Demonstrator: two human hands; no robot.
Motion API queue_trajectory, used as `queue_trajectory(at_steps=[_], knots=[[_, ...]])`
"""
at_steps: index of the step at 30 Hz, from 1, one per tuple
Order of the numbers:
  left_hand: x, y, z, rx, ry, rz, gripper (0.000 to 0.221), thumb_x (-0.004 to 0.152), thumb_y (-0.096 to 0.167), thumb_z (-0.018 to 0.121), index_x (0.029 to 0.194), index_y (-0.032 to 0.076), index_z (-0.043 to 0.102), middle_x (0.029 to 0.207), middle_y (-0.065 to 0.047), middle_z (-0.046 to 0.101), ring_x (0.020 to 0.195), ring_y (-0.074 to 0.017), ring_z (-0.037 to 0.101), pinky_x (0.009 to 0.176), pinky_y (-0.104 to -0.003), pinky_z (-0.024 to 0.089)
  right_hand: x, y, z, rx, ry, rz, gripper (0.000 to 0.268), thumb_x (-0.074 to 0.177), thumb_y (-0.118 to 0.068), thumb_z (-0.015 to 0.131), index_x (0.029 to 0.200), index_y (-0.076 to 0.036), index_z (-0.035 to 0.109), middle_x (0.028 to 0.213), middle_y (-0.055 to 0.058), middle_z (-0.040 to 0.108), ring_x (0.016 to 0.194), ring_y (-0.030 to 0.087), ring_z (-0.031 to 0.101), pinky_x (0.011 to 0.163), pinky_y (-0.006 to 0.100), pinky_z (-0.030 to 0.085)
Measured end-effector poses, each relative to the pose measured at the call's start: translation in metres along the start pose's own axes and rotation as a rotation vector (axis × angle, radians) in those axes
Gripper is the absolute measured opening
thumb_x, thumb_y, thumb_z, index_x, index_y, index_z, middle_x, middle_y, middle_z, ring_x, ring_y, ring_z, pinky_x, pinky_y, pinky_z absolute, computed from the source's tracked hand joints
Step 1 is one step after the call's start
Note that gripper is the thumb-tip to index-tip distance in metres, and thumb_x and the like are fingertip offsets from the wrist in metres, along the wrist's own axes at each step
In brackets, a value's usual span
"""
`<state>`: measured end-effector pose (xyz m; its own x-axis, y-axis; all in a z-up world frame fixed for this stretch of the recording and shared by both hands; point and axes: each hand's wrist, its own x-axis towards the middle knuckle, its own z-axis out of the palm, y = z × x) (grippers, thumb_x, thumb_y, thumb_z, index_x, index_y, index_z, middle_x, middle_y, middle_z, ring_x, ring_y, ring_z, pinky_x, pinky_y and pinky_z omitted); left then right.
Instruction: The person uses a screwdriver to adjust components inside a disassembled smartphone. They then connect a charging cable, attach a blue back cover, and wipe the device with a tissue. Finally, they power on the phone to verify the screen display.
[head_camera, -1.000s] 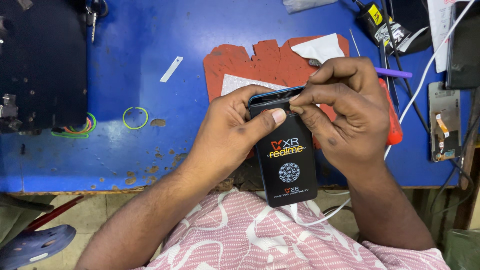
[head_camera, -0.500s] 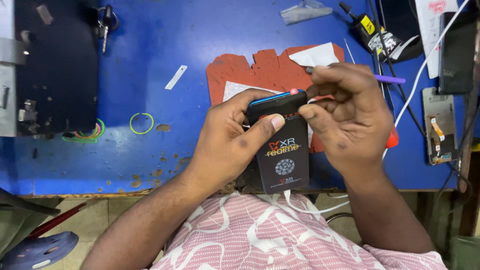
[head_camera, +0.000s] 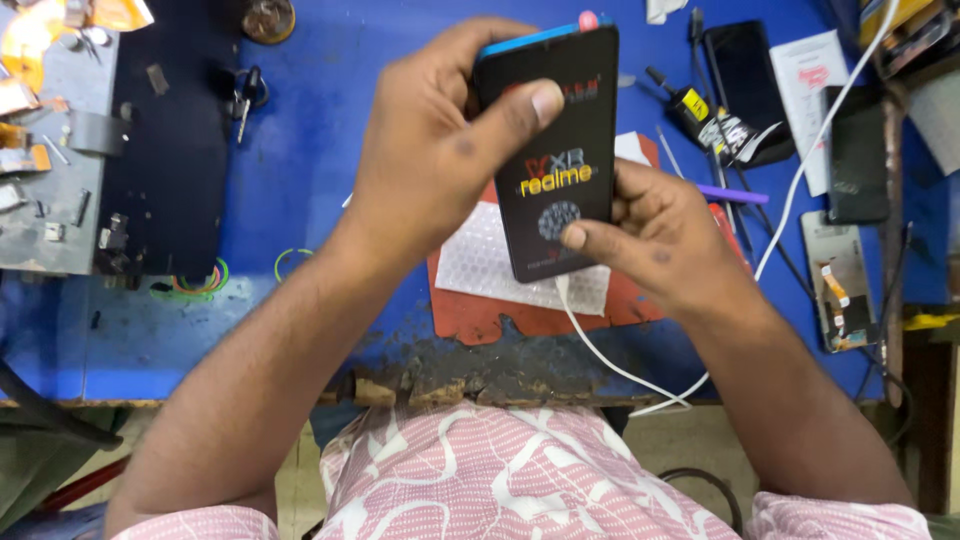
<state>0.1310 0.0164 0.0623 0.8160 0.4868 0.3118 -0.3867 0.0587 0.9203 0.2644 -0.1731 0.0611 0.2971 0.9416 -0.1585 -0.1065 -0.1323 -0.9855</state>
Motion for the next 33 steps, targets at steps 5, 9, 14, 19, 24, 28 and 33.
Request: queue_trajectory(at_steps=[5,9,14,19,24,28,33], knots=[[0.015,-0.004,-0.003,0.000,0.066,0.097,0.022,0.113,0.011,0.070,0.128,-0.003,0.062,0.112,-0.006,0.070,0.101,-0.0075,0.064,0.098,-0.024,0.057,0.023,-0.013,-0.010,-0.029,0.023,-0.100,0.032,0.098,-0.003,0.070,0.127,0.004,0.061,0.114,0.008,0.073,0.103,0.013,0.072,0.094,0.031,0.062],[0.005,-0.014,0.004,-0.057,0.108,-0.017,0.033,0.103,0.011,0.070,0.131,0.000,0.057,0.117,-0.005,0.071,0.109,-0.0102,0.067,0.097,-0.026,0.058,0.038,0.000,-0.012,0.020,0.043,-0.120,0.033,0.097,-0.003,0.069,0.129,0.003,0.061,0.113,0.008,0.073,0.100,0.013,0.072,0.090,0.030,0.062],[-0.006,-0.032,0.008,0.058,0.087,-0.203,0.036,0.092,0.008,0.072,0.124,0.003,0.057,0.108,-0.003,0.070,0.099,-0.0089,0.067,0.079,-0.025,0.059,0.037,0.021,-0.021,0.067,0.093,-0.128,0.036,0.098,-0.002,0.068,0.132,0.005,0.056,0.117,0.011,0.072,0.104,0.014,0.071,0.093,0.031,0.061],[-0.011,-0.040,0.013,0.136,0.004,-0.186,0.029,0.095,0.004,0.072,0.122,0.001,0.061,0.106,-0.006,0.071,0.096,-0.0086,0.064,0.085,-0.024,0.055,0.036,0.028,-0.022,0.148,0.185,-0.124,0.045,0.094,-0.002,0.069,0.136,0.004,0.053,0.115,0.012,0.072,0.101,0.014,0.071,0.090,0.032,0.062],[-0.013,-0.049,0.014,0.017,0.066,-0.291,0.025,0.095,0.003,0.070,0.118,-0.001,0.061,0.103,-0.005,0.070,0.094,-0.0078,0.066,0.081,-0.025,0.057,0.034,0.035,-0.022,0.159,0.150,-0.130,0.042,0.097,-0.001,0.068,0.136,0.003,0.053,0.118,0.012,0.072,0.106,0.014,0.071,0.094,0.031,0.060],[-0.012,-0.048,0.015,-0.061,0.100,-0.279,0.026,0.096,0.000,0.068,0.121,-0.002,0.061,0.108,-0.006,0.070,0.100,-0.0091,0.066,0.090,-0.027,0.056,0.036,0.030,-0.029,0.195,0.112,-0.037,0.039,0.097,0.000,0.068,0.133,0.004,0.055,0.118,0.013,0.072,0.105,0.016,0.071,0.093,0.033,0.061],[-0.009,-0.047,0.012,-0.155,0.184,-0.259,0.028,0.096,-0.002,0.067,0.123,-0.003,0.058,0.115,-0.009,0.068,0.108,-0.0117,0.067,0.099,-0.029,0.057,0.037,0.024,-0.031,0.220,0.105,0.088,0.042,0.094,-0.001,0.067,0.134,0.003,0.056,0.117,0.013,0.074,0.102,0.016,0.073,0.089,0.033,0.062]])
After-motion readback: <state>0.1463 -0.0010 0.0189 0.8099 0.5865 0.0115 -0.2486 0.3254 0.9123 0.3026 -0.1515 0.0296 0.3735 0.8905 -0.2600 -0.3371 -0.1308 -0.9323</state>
